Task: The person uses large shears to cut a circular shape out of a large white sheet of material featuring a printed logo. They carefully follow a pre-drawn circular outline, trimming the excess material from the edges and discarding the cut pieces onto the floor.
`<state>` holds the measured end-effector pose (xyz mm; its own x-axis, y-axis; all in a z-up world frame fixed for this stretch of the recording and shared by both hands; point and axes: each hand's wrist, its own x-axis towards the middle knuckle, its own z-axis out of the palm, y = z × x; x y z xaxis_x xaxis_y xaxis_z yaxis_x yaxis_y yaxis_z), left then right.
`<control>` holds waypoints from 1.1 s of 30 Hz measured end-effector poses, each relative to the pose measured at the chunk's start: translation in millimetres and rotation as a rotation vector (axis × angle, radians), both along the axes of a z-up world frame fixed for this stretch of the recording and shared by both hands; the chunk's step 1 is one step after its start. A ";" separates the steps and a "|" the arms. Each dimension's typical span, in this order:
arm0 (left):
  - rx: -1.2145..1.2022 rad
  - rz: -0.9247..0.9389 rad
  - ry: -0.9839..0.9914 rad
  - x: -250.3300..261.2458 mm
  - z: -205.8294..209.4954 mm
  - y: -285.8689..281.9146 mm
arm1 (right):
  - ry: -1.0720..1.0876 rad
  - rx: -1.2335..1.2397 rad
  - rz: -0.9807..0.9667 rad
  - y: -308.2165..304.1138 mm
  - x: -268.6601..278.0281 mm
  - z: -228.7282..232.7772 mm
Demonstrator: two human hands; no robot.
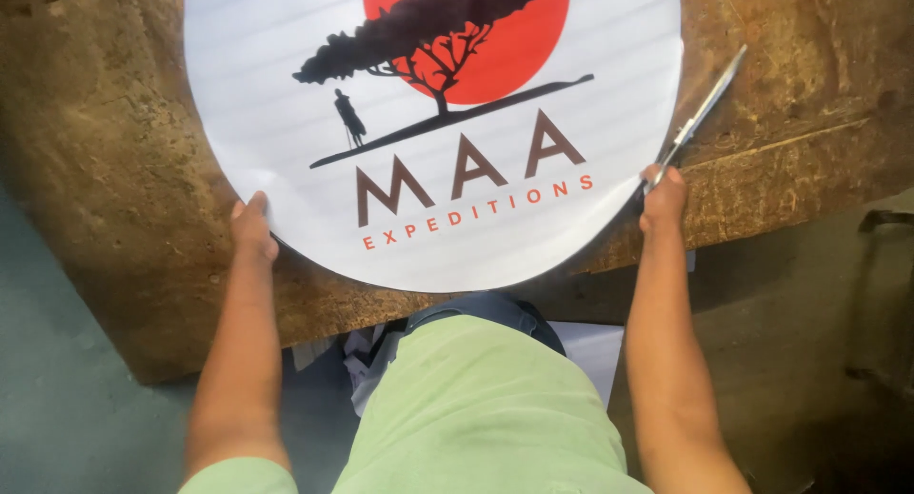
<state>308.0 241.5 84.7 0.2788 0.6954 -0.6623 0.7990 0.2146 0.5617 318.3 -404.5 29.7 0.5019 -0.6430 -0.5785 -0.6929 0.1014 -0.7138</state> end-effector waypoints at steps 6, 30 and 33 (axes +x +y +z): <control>-0.039 -0.142 -0.004 -9.1 -83.9 20.8 | 0.040 -0.100 0.008 -76.9 -84.8 -88.5; -0.088 -0.473 -0.012 41.6 34.6 -143.9 | -0.160 0.037 -0.356 -104.5 -208.8 -123.7; -0.063 -0.418 -0.033 36.1 28.7 -143.9 | -0.128 0.036 -0.345 -99.0 -207.4 -127.3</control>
<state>344.1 97.6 113.4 0.5497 0.4763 -0.6862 0.8067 -0.0895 0.5841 110.9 -503.5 -97.7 0.3285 -0.7674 -0.5506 -0.5192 0.3403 -0.7840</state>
